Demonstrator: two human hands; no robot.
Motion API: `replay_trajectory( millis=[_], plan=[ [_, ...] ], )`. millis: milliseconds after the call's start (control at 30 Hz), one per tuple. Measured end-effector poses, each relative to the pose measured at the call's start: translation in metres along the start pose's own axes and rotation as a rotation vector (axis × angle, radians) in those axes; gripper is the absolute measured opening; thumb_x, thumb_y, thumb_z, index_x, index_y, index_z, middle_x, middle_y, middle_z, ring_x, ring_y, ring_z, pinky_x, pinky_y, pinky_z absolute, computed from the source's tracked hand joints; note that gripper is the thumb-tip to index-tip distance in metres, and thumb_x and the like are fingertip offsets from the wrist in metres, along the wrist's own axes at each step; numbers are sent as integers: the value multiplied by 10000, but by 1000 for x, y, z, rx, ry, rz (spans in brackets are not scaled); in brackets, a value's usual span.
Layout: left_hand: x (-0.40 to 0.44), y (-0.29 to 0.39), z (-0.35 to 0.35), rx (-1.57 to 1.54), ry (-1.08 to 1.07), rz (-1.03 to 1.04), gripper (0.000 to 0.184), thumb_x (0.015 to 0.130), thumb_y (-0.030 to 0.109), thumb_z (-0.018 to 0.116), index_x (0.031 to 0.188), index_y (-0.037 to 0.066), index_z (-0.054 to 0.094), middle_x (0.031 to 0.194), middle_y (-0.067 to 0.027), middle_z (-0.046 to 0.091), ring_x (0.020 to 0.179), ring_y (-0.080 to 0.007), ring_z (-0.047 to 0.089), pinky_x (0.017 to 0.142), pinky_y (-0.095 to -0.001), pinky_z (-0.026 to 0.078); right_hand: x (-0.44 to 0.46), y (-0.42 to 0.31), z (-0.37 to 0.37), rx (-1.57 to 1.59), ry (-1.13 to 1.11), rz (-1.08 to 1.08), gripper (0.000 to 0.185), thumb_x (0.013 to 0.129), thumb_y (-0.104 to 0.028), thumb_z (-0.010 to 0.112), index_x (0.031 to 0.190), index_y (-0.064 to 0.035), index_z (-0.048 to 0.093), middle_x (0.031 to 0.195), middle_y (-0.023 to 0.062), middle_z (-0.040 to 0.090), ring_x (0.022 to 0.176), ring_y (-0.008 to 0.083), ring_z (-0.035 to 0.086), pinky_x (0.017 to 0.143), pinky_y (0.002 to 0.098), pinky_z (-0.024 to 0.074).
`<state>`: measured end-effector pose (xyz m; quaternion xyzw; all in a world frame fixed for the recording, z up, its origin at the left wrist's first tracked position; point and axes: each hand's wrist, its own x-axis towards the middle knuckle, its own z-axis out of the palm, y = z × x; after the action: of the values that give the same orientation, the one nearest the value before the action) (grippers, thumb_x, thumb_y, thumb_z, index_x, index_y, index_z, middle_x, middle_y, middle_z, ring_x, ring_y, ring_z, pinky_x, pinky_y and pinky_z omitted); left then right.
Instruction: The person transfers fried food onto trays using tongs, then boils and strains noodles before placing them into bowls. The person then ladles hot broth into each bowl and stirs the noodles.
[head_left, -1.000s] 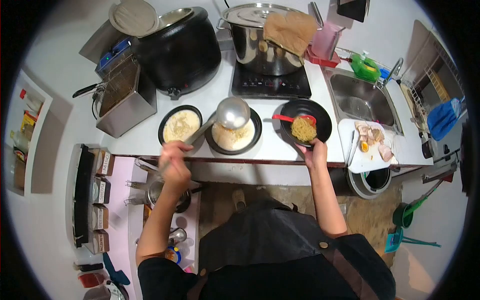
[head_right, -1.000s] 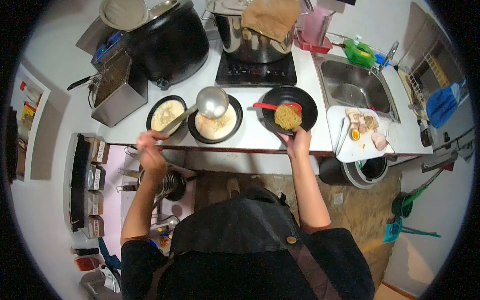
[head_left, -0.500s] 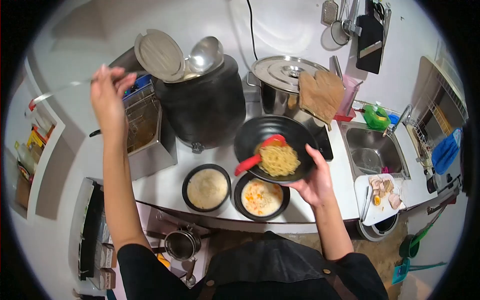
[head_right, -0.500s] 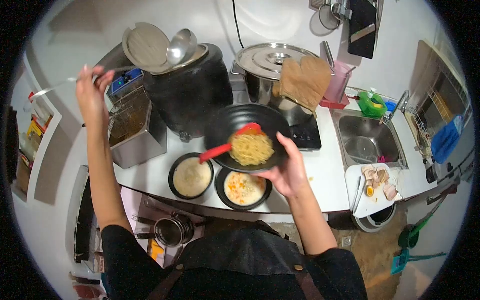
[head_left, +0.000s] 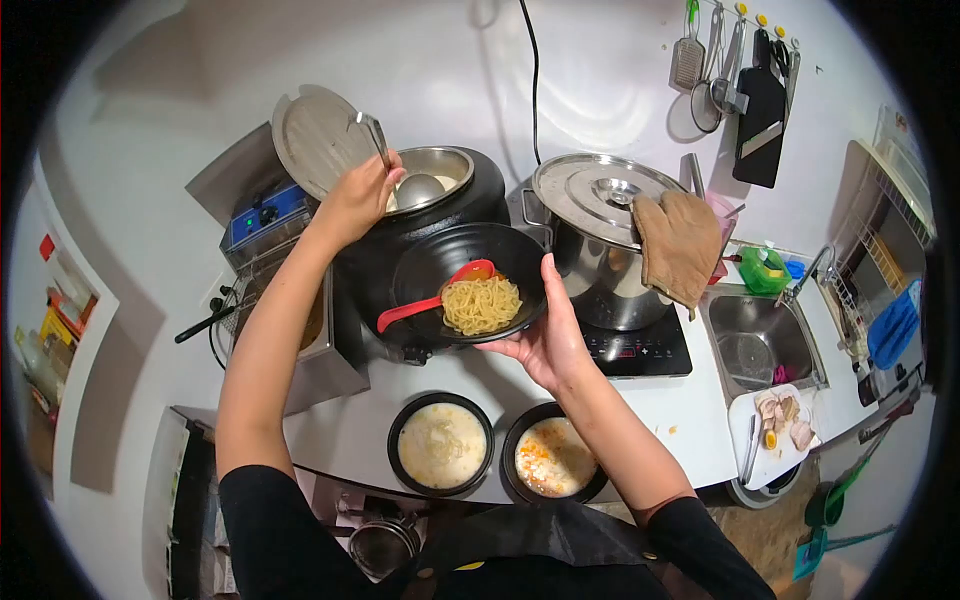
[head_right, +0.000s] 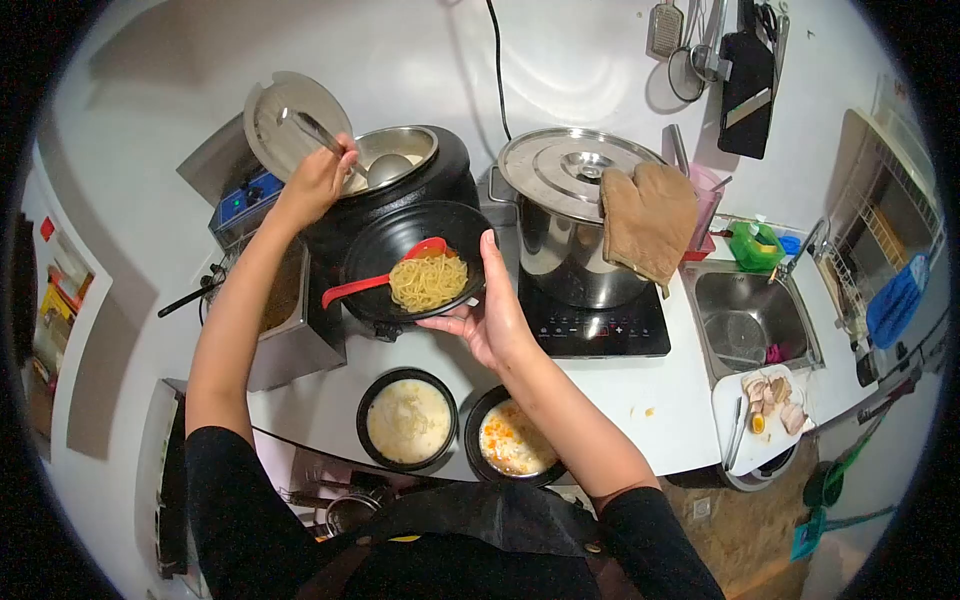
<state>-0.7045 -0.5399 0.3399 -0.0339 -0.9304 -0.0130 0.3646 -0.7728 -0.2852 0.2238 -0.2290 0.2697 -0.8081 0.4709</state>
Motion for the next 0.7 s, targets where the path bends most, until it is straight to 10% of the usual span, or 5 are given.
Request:
replay_trajectory(
  millis=[267, 700],
  plan=[
    [15, -18, 16, 76, 52, 26, 213, 937, 192, 441, 911, -15, 486, 755, -187, 541, 739, -372, 566, 629, -407, 440, 3, -3, 2, -8, -19, -18, 760, 859, -628, 404, 1331, -40, 305, 1214, 185, 505, 969, 298, 621, 692, 405, 587],
    [90, -63, -22, -205, 299, -600, 377, 938, 277, 410, 990, -76, 532, 760, -141, 609, 532, -177, 601, 516, -294, 491, 7, -14, 6, -3, -18, -6, 784, 846, -623, 440, 1353, -52, 261, 1244, 199, 466, 972, 323, 615, 695, 421, 583]
  ],
)
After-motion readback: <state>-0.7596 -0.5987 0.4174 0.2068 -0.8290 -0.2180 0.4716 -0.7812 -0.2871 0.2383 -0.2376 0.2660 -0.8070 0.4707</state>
